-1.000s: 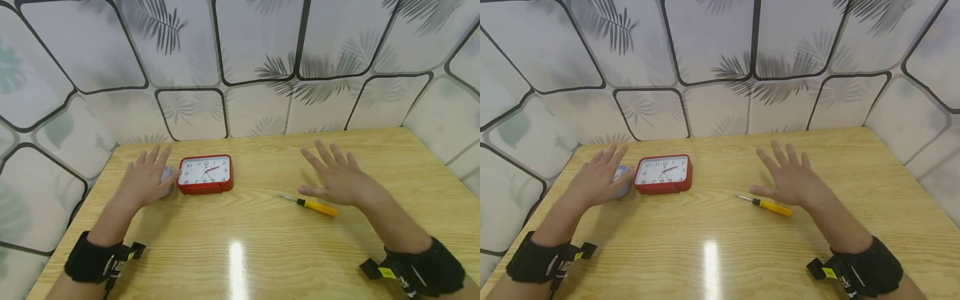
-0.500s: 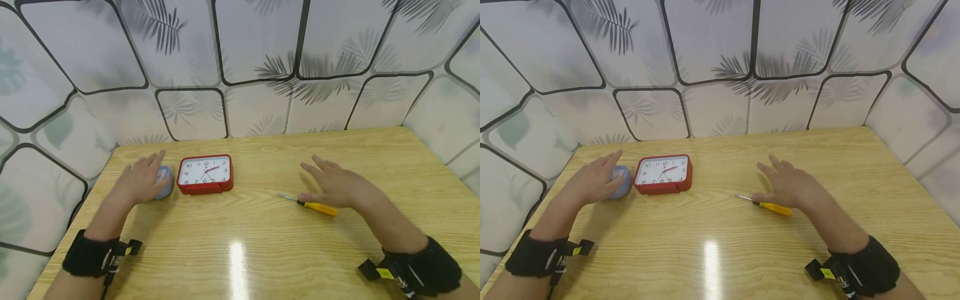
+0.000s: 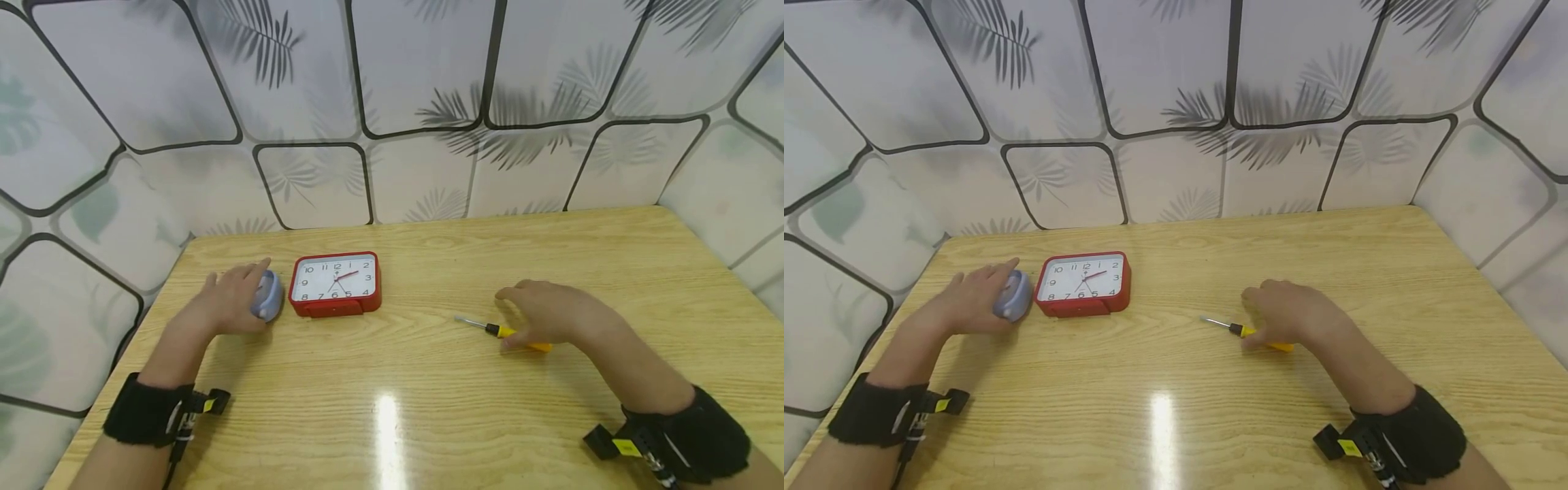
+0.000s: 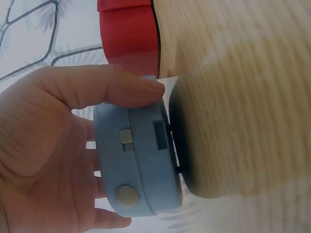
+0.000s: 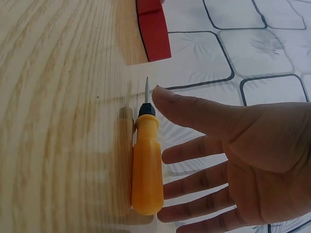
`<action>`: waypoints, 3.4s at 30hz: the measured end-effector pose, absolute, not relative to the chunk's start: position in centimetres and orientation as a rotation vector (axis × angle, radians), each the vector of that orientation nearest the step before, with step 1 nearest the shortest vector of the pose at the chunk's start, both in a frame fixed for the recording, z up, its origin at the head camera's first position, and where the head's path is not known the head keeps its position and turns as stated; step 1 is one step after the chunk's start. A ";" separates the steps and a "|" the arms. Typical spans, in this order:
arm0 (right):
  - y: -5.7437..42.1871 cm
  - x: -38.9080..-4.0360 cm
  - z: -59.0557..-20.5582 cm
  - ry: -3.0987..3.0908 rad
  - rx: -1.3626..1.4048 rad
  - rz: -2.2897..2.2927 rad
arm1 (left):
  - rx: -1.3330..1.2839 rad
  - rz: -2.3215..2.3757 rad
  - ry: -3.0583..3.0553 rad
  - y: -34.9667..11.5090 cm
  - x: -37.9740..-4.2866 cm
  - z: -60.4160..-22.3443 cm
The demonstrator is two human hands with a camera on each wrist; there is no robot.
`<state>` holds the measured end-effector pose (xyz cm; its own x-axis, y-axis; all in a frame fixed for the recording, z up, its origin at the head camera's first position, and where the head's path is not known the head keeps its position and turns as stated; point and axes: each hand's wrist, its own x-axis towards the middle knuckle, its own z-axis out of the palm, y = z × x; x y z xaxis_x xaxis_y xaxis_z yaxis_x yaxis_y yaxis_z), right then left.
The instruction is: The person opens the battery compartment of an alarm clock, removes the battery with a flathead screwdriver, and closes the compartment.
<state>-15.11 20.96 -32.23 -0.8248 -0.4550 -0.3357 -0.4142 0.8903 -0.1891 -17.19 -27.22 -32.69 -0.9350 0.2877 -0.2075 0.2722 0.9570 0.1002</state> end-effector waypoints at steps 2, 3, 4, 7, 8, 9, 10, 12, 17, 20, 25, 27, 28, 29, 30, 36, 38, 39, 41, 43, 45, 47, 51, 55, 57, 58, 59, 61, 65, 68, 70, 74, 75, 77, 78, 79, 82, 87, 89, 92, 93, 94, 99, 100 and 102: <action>20.8 -15.1 -32.2 2.662 -0.641 -0.146 | 0.408 0.096 2.901 -27.2 -17.2 -32.7; 20.8 -15.1 -32.1 2.652 -0.637 -0.145 | 0.406 0.091 2.907 -27.2 -17.2 -32.7; 20.7 -15.1 -32.0 2.641 -0.633 -0.150 | 0.405 0.082 2.908 -27.2 -17.2 -32.6; 20.6 -15.0 -31.8 2.600 -0.633 -0.176 | 0.396 0.048 2.898 -27.0 -17.1 -32.4; 20.6 -15.0 -31.8 2.588 -0.635 -0.190 | 0.395 0.039 2.897 -26.9 -17.1 -32.3; 20.5 -15.0 -31.8 2.574 -0.635 -0.204 | 0.396 0.026 2.896 -26.9 -17.0 -32.2; 20.6 -14.9 -31.8 2.562 -0.638 -0.218 | 0.393 0.011 2.892 -26.9 -17.0 -32.1; 20.5 -14.9 -31.9 2.545 -0.642 -0.243 | 0.376 -0.015 2.878 -26.8 -16.9 -32.1; 20.5 -15.0 -32.1 2.544 -0.667 -0.273 | 0.321 -0.033 2.841 -26.8 -16.6 -31.4; 20.6 -15.1 -32.3 2.545 -0.693 -0.276 | 0.329 -0.020 2.848 -26.5 -16.1 -30.8; 20.5 -15.1 -32.4 2.550 -0.721 -0.272 | 0.441 0.044 2.858 -25.6 -15.1 -29.6; 20.5 -15.1 -32.4 2.554 -0.732 -0.265 | 0.512 0.091 2.856 -25.1 -14.6 -29.1; 20.5 -15.1 -32.4 2.555 -0.737 -0.262 | 0.550 0.111 2.853 -24.9 -14.3 -28.9; 20.5 -15.1 -32.4 2.556 -0.742 -0.260 | 0.587 0.133 2.851 -24.6 -14.1 -28.7; 20.5 -15.1 -32.3 2.556 -0.745 -0.257 | 0.625 0.153 2.850 -24.3 -13.8 -28.5; 20.6 -15.1 -32.3 2.550 -0.726 -0.256 | 0.796 0.295 2.851 -23.0 -13.0 -28.2; 20.6 -15.1 -32.3 2.550 -0.720 -0.254 | 0.842 0.372 2.834 -22.6 -12.9 -28.2; 20.6 -15.1 -32.3 2.548 -0.717 -0.255 | 0.859 0.408 2.825 -22.4 -12.9 -28.2; 20.6 -15.1 -32.3 2.546 -0.716 -0.257 | 0.891 0.473 2.817 -22.1 -12.9 -28.3; 20.6 -15.1 -32.2 2.545 -0.726 -0.263 | 0.923 0.544 2.816 -21.9 -13.0 -28.5; 20.6 -15.0 -32.2 2.545 -0.724 -0.271 | 0.963 0.618 2.818 -21.7 -13.1 -28.8; 20.6 -15.0 -32.2 2.549 -0.724 -0.278 | 1.011 0.710 2.808 -21.6 -13.2 -29.0; 20.6 -15.1 -32.0 2.568 -0.719 -0.294 | 1.089 0.929 2.738 -21.2 -13.4 -29.5; 20.6 -15.1 -31.9 2.602 -0.728 -0.297 | 1.104 1.165 2.628 -20.5 -13.2 -30.0; 20.5 -15.1 -31.8 2.629 -0.733 -0.288 | 1.110 1.261 2.588 -20.0 -13.2 -30.4; 20.5 -15.1 -31.7 2.646 -0.736 -0.280 | 1.117 1.299 2.573 -19.7 -13.1 -30.5; 20.4 -15.1 -31.7 2.669 -0.751 -0.278 | 1.124 1.333 2.556 -19.5 -13.1 -30.7; 20.3 -15.0 -31.6 2.733 -0.799 -0.275 | 1.125 1.384 2.530 -19.0 -13.0 -31.0; 19.6 -14.4 -31.4 2.870 -0.953 -0.335 | 1.088 1.432 2.532 -18.1 -12.6 -31.3; 18.8 -13.7 -31.3 2.913 -1.062 -0.460 | 1.064 1.435 2.594 -17.3 -12.1 -31.5; 18.3 -13.3 -31.2 2.931 -1.162 -0.552 | 1.063 1.443 2.632 -16.8 -11.8 -31.5; 17.2 -12.4 -31.0 2.960 -1.419 -0.694 | 1.086 1.462 2.680 -15.8 -11.2 -31.8; 17.0 -12.2 -31.0 2.962 -1.468 -0.723 | 1.101 1.470 2.687 -15.6 -11.1 -31.8; 16.5 -11.8 -31.0 2.958 -1.528 -0.771 | 1.145 1.485 2.703 -15.3 -10.8 -32.0; 16.3 -11.6 -31.0 2.954 -1.539 -0.791 | 1.172 1.500 2.707 -15.1 -10.7 -32.0; 16.0 -11.4 -31.0 2.947 -1.542 -0.810 | 1.208 1.519 2.709 -14.9 -10.6 -32.1; 15.2 -10.9 -31.1 2.913 -1.509 -0.860 | 1.331 1.590 2.701 -14.4 -10.4 -32.2; 13.9 -9.9 -31.2 2.779 -1.470 -1.051 | 1.517 1.713 2.618 -13.7 -10.1 -32.3; 13.4 -9.4 -31.2 2.703 -1.473 -1.146 | 1.561 1.751 2.573 -13.4 -9.9 -32.3; 12.8 -8.8 -31.2 2.586 -1.492 -1.258 | 1.627 1.808 2.499 -13.0 -9.6 -32.4; 12.6 -8.6 -31.2 2.561 -1.489 -1.285 | 1.652 1.826 2.473 -12.9 -9.6 -32.4; 12.5 -8.5 -31.3 2.538 -1.495 -1.314 | 1.675 1.843 2.451 -12.7 -9.5 -32.4; 12.2 -8.2 -31.5 2.564 -1.517 -1.397 | 1.747 1.919 2.360 -12.4 -9.4 -32.5; 12.2 -8.2 -31.5 2.578 -1.529 -1.405 | 1.750 1.924 2.350 -12.3 -9.4 -32.5; 12.2 -8.3 -31.5 2.610 -1.551 -1.410 | 1.751 1.914 2.348 -12.4 -9.4 -32.4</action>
